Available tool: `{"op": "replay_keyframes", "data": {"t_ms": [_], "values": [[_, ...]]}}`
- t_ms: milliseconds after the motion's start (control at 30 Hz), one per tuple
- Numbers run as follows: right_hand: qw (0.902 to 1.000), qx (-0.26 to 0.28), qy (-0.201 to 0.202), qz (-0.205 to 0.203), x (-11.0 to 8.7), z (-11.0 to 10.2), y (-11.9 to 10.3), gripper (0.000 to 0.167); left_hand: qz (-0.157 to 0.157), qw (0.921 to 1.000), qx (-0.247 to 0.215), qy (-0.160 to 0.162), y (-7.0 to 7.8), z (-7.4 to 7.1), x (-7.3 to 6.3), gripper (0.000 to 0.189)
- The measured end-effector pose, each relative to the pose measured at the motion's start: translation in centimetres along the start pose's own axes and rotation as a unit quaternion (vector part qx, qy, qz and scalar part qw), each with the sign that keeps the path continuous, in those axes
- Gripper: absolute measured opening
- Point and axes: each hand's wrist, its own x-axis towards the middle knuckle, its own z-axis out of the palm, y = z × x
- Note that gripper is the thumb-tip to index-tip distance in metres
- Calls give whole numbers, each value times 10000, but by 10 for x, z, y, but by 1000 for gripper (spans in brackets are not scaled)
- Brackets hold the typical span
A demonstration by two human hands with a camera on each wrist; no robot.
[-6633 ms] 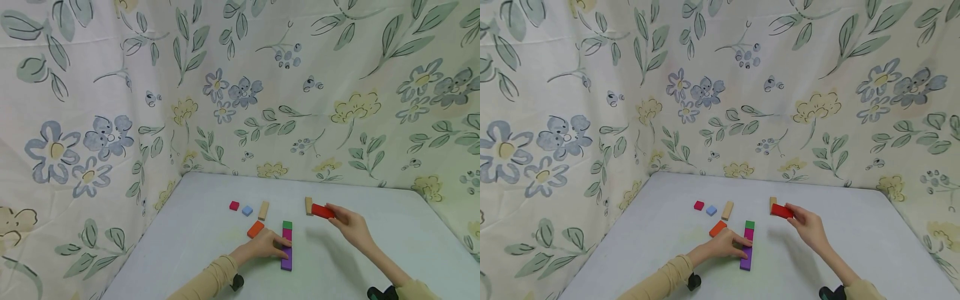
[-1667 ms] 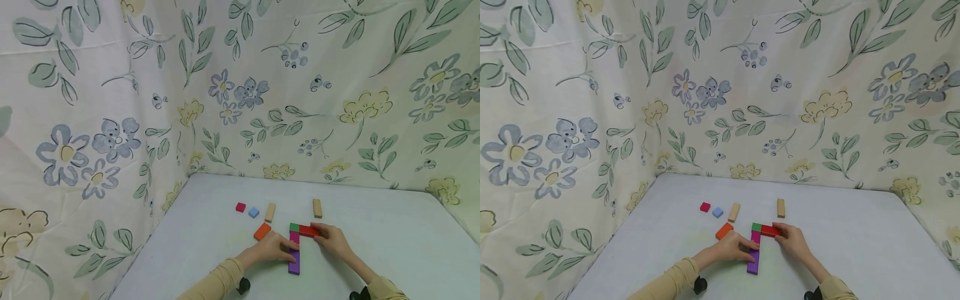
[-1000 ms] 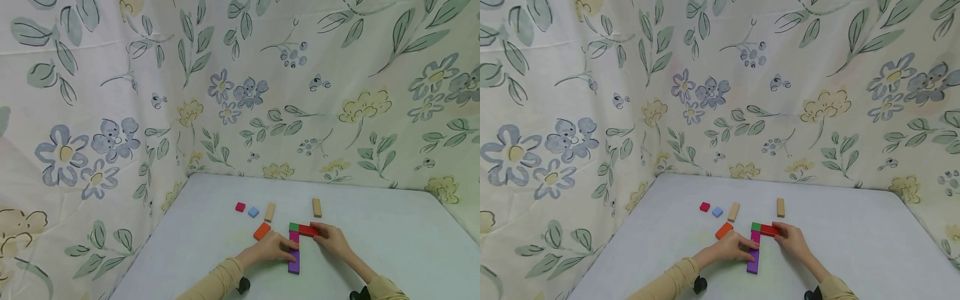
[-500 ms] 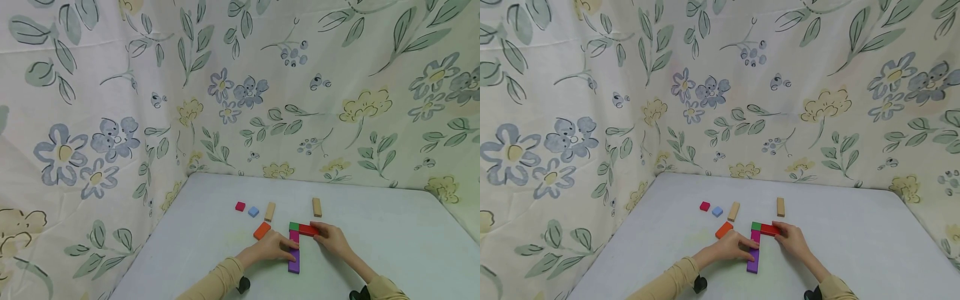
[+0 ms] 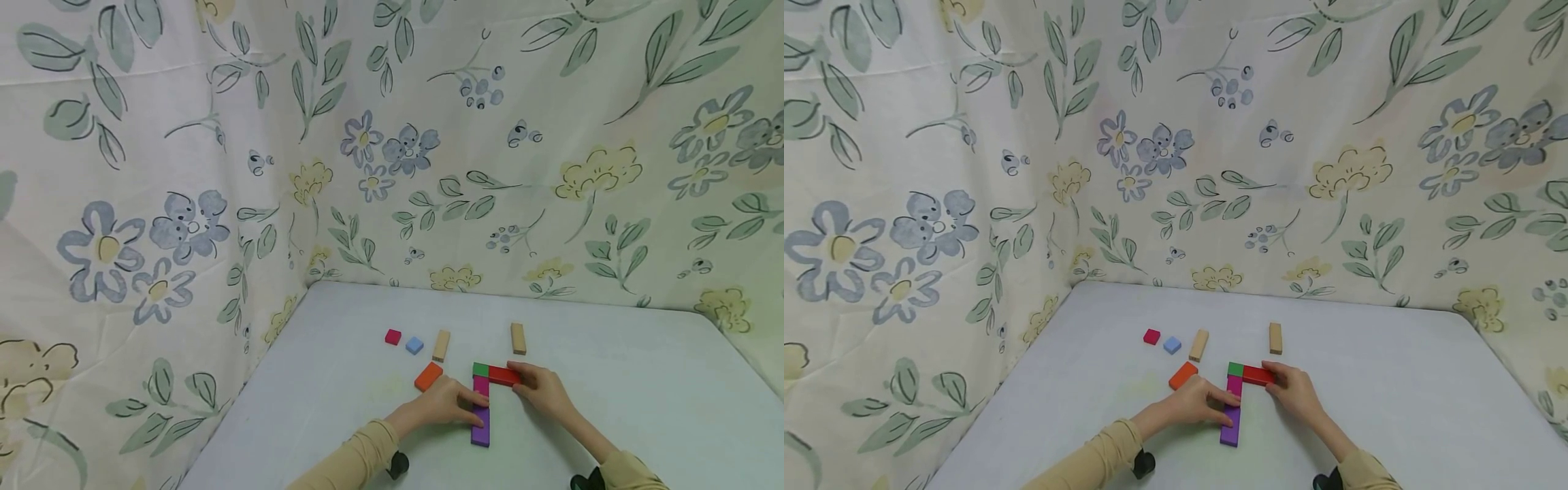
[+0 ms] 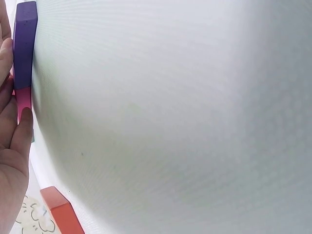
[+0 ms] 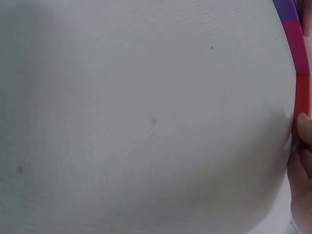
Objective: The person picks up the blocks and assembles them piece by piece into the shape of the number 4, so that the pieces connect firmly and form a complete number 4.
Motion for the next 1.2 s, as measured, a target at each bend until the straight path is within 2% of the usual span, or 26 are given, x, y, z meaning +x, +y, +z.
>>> {"op": "replay_keyframes", "data": {"t_ms": [567,867,1200], "values": [[9999,92,-39,141,0,-1,2,41,-61,10000,57,-12,3,0,-1,37],[9993,206,-37,309,-2,-5,-3,42,32,10000,45,-5,3,-1,-2,37],[9991,396,179,-1,4,-20,-8,41,69,10000,-16,1,1,-1,-1,37]]}}
